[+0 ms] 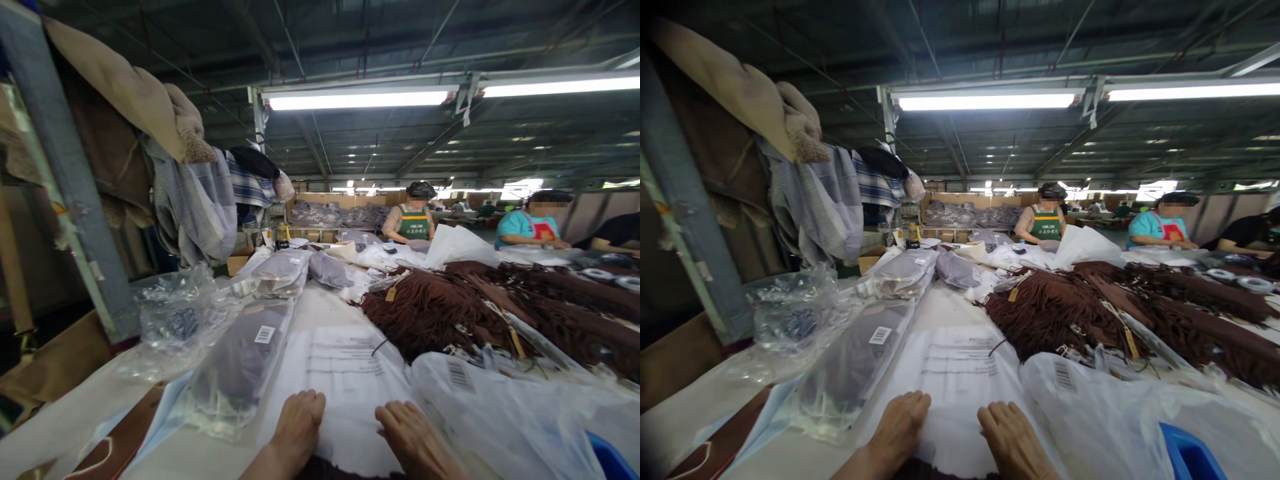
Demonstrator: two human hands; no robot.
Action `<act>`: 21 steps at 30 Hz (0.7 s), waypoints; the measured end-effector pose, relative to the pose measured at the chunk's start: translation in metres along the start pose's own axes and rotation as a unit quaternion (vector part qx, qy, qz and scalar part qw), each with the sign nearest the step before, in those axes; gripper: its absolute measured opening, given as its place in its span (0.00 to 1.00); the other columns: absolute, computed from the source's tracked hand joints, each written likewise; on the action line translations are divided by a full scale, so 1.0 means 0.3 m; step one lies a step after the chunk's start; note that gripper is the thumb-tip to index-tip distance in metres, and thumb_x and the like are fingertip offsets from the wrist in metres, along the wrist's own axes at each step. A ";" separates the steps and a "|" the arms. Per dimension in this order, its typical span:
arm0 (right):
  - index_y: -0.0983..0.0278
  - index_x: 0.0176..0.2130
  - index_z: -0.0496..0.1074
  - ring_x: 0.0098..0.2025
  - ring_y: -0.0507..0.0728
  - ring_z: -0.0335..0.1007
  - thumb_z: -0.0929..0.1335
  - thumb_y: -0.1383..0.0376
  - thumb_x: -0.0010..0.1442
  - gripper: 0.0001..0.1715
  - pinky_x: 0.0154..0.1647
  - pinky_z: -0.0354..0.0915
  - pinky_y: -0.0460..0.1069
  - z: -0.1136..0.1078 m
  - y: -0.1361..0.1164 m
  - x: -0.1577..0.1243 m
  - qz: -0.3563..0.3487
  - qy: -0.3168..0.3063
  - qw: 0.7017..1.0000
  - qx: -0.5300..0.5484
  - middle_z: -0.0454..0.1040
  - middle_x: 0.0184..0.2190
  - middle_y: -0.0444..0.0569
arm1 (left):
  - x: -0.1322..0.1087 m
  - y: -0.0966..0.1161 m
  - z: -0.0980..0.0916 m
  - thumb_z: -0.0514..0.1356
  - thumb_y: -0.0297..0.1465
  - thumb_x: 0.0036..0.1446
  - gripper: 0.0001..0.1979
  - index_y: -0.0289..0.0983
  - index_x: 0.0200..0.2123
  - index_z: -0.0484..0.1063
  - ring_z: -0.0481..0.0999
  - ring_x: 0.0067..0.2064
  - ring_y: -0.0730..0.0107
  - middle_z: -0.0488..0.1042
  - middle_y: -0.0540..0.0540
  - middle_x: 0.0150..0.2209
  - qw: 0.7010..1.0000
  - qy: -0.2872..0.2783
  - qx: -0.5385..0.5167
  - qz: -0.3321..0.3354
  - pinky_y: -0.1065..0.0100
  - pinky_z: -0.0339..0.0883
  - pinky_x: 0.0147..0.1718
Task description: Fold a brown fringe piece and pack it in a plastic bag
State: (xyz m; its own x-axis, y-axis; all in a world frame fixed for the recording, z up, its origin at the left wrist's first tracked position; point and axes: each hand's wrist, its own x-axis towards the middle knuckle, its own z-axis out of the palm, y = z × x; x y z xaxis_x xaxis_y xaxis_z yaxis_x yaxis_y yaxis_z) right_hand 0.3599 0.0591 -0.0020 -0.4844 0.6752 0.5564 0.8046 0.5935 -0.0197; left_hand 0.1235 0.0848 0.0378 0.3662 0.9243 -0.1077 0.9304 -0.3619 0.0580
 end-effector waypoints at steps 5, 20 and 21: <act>0.59 0.45 0.67 0.37 0.57 0.71 0.56 0.82 0.48 0.30 0.39 0.66 0.51 -0.031 0.089 -0.094 -0.026 -0.001 0.993 -0.115 0.75 0.37 0.48 | -0.030 -0.054 -0.037 0.45 0.16 0.54 0.16 0.35 0.40 0.67 0.70 0.46 0.58 0.71 0.39 0.41 0.999 0.027 0.038 -0.020 0.60 0.62 0.45; 0.58 0.36 0.72 0.15 0.54 0.60 0.68 0.56 0.40 0.20 0.17 0.58 0.49 -0.041 0.138 -0.223 0.600 0.095 0.698 0.379 0.68 0.13 0.39 | -0.114 -0.188 -0.015 0.45 0.24 0.58 0.11 0.35 0.30 0.65 0.75 0.32 0.66 0.73 0.46 0.28 0.930 0.162 -0.255 -0.208 0.69 0.64 0.31; 0.60 0.37 0.71 0.14 0.53 0.57 0.69 0.55 0.38 0.24 0.15 0.55 0.48 -0.045 0.123 -0.213 0.615 0.128 0.656 0.419 0.64 0.10 0.38 | -0.109 -0.189 -0.007 0.45 0.26 0.58 0.11 0.36 0.28 0.64 0.74 0.27 0.68 0.71 0.47 0.24 0.910 0.172 -0.301 -0.227 0.70 0.63 0.27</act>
State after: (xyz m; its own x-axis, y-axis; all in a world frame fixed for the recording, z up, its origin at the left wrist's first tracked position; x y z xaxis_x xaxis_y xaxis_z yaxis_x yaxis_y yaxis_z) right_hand 0.4253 0.0320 -0.0272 0.5133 0.8371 -0.1891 0.0101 -0.2262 -0.9740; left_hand 0.0589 0.0753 0.0402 -0.1766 0.9828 0.0547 0.7708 0.1035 0.6286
